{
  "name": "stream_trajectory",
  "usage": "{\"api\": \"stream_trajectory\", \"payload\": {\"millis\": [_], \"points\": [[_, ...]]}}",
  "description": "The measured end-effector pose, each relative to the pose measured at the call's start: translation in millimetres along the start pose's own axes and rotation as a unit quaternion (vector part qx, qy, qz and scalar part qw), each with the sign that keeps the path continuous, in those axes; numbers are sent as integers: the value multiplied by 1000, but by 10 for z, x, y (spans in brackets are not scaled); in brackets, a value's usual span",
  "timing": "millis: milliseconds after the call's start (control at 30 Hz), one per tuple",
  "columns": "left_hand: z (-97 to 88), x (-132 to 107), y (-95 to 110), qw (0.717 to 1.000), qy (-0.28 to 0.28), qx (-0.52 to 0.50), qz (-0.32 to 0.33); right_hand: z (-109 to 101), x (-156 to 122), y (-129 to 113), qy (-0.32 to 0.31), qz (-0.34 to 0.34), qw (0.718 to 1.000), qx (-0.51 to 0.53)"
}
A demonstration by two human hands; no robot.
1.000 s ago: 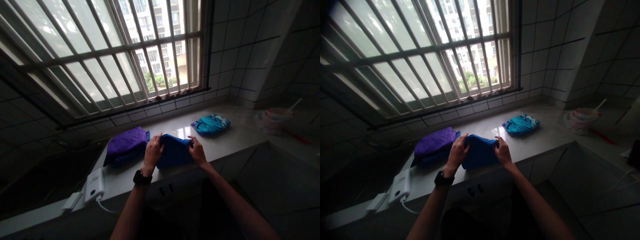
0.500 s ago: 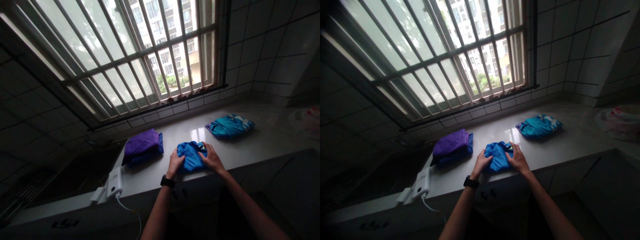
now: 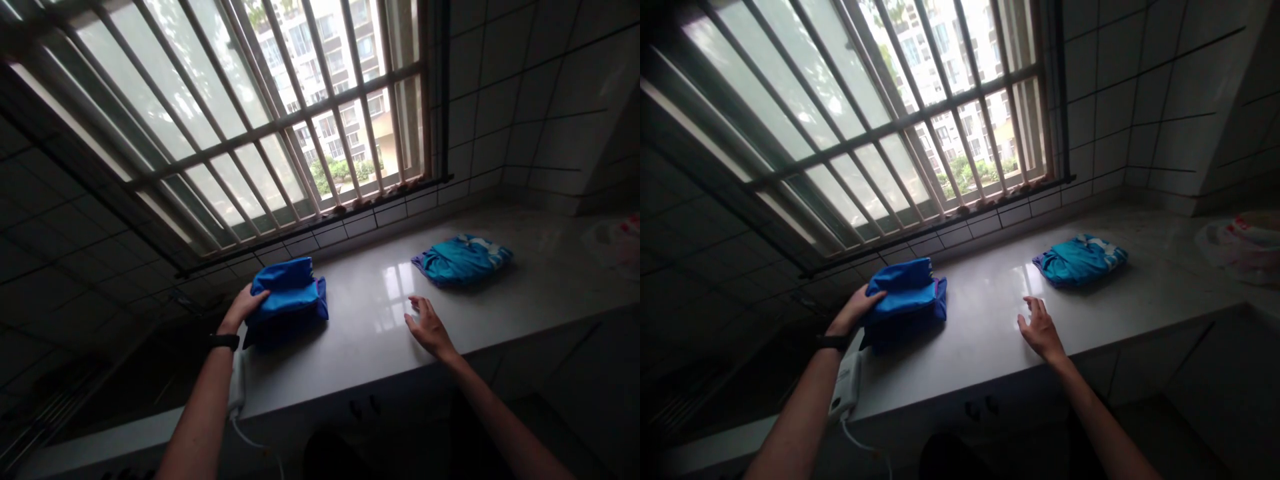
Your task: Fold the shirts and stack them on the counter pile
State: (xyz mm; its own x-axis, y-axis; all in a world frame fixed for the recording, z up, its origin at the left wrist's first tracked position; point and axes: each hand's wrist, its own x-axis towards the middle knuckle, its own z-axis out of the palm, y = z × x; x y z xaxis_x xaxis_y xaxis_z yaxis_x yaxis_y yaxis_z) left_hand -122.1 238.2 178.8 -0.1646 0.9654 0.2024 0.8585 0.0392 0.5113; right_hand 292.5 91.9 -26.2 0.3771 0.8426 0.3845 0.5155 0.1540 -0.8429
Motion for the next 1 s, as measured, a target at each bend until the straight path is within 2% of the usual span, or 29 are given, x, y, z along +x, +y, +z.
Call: {"api": "stream_trajectory", "payload": {"millis": [67, 100, 167, 267, 300, 367, 467, 533, 667, 800, 900, 1000], "points": [[106, -29, -198, 993, -23, 109, -37, 2, 4, -6, -1, 0, 1000, -2], [169, -59, -230, 989, -20, 140, -33, 3, 4, -5, -2, -2, 1000, -5], [288, -116, -175, 985, 20, 168, 37, 4, 0, 7, -4, -6, 1000, -17], [445, -150, 44, 968, 52, 194, 150, 7, -8, 42, -5, -20, 999, -37], [501, -152, 107, 967, 47, 200, 153, 9, -9, 54, -5, -25, 999, -43], [627, -158, 173, 971, 22, 209, 115, 12, -8, 70, -5, -28, 998, -55], [814, -185, 126, 977, 2, 207, 59, 14, -4, 71, -5, -27, 997, -75], [900, -197, 50, 978, 13, 196, 63, 10, 0, 56, -7, -28, 996, -83], [975, -148, -66, 982, 17, 176, 69, -12, 17, -3, -13, -19, 995, -98], [979, -73, -93, 982, 25, 173, 65, -48, 53, -70, -34, -6, 992, -121], [948, -124, 1, 977, 56, 169, 114, -73, 73, -108, -48, 5, 990, -133], [982, -368, 251, 960, 105, 150, 211, -92, 80, -141, -60, 12, 990, -130]]}}
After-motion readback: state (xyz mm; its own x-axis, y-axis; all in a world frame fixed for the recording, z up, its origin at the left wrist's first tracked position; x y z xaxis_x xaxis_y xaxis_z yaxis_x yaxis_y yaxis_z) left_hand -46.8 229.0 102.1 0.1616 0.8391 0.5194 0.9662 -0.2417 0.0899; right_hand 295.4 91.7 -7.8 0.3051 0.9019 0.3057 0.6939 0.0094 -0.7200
